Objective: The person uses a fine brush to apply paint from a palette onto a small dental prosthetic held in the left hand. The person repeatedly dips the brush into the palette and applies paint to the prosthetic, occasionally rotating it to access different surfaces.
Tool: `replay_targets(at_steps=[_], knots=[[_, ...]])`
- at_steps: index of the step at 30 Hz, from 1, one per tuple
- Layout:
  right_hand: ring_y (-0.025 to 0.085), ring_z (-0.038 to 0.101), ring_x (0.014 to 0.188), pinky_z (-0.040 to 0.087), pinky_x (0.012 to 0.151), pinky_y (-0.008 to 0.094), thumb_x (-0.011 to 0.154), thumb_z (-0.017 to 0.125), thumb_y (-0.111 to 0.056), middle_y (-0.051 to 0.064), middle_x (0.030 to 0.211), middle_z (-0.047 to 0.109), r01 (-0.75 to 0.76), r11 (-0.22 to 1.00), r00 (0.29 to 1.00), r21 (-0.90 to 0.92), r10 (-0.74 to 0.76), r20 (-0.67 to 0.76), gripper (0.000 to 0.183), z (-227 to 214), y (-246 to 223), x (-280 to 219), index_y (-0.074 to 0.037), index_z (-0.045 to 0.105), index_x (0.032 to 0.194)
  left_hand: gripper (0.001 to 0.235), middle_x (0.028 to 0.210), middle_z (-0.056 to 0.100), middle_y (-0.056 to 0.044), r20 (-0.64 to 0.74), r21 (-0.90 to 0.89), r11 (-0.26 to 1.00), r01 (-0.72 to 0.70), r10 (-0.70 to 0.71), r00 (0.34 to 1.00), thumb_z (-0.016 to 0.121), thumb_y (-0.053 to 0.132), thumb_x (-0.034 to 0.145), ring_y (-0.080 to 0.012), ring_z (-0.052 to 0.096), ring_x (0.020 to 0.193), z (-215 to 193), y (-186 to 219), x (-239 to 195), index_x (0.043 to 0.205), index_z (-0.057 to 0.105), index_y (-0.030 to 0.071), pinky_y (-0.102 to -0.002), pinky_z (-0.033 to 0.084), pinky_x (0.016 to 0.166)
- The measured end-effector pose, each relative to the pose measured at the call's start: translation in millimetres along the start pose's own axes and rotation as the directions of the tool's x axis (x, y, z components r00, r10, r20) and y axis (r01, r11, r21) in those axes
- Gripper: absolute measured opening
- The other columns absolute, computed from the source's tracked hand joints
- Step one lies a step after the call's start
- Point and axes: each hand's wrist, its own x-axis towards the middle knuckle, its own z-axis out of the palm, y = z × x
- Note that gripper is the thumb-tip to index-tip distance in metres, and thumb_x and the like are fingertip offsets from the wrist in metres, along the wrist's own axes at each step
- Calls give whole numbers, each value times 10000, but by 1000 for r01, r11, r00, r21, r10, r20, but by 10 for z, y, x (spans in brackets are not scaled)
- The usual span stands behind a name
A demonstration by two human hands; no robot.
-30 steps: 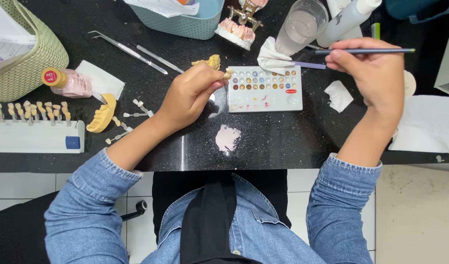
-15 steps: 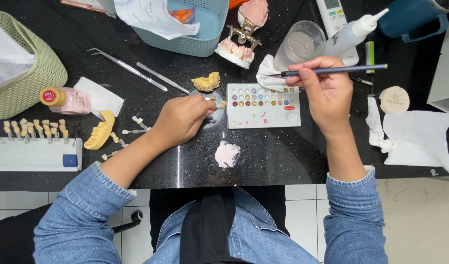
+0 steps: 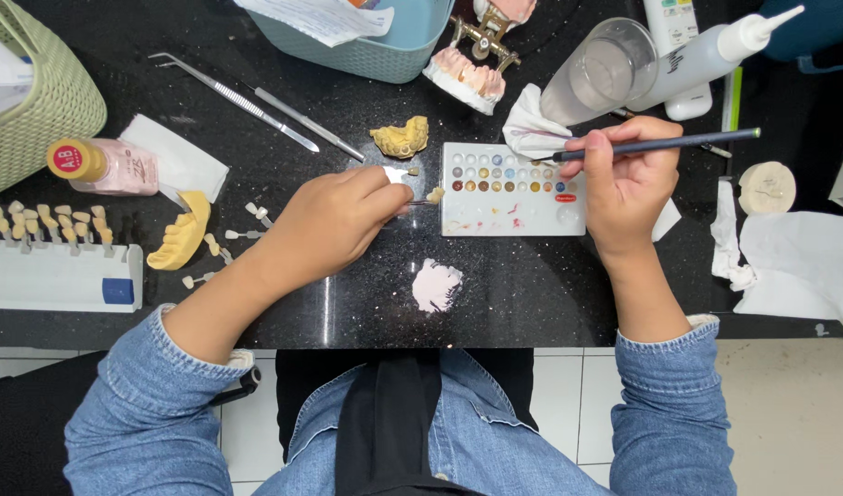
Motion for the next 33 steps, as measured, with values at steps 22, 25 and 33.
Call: replay_targets(at_steps=[22, 25, 33], knots=[[145, 732, 826, 639, 730, 247, 1160, 628, 19, 165, 1068, 702, -10, 971, 998, -237, 26, 65, 169, 62, 52, 25, 21, 460, 1182, 217, 858, 646, -108, 205, 119, 993, 27, -51, 977, 621, 67, 863, -325, 665, 884, 248, -176, -88, 1078, 655, 81, -472, 514, 767], [144, 729, 824, 628, 728, 242, 1160, 630, 18, 164, 1019, 703, -7, 973, 997, -231, 24, 70, 168, 128, -50, 74, 22, 463, 1181, 212, 855, 645, -109, 207, 123, 992, 29, -55, 977, 620, 68, 864, -324, 665, 883, 249, -178, -90, 1073, 654, 77, -473, 511, 764], [144, 726, 824, 628, 728, 244, 1152, 631, 14, 160, 1069, 701, -24, 976, 997, -215, 40, 72, 165, 277, -285, 180, 27, 469, 1181, 169, 844, 644, -103, 199, 118, 993, 29, -53, 979, 627, 91, 886, -318, 665, 878, 244, -177, -91, 1051, 661, 82, -470, 510, 767]])
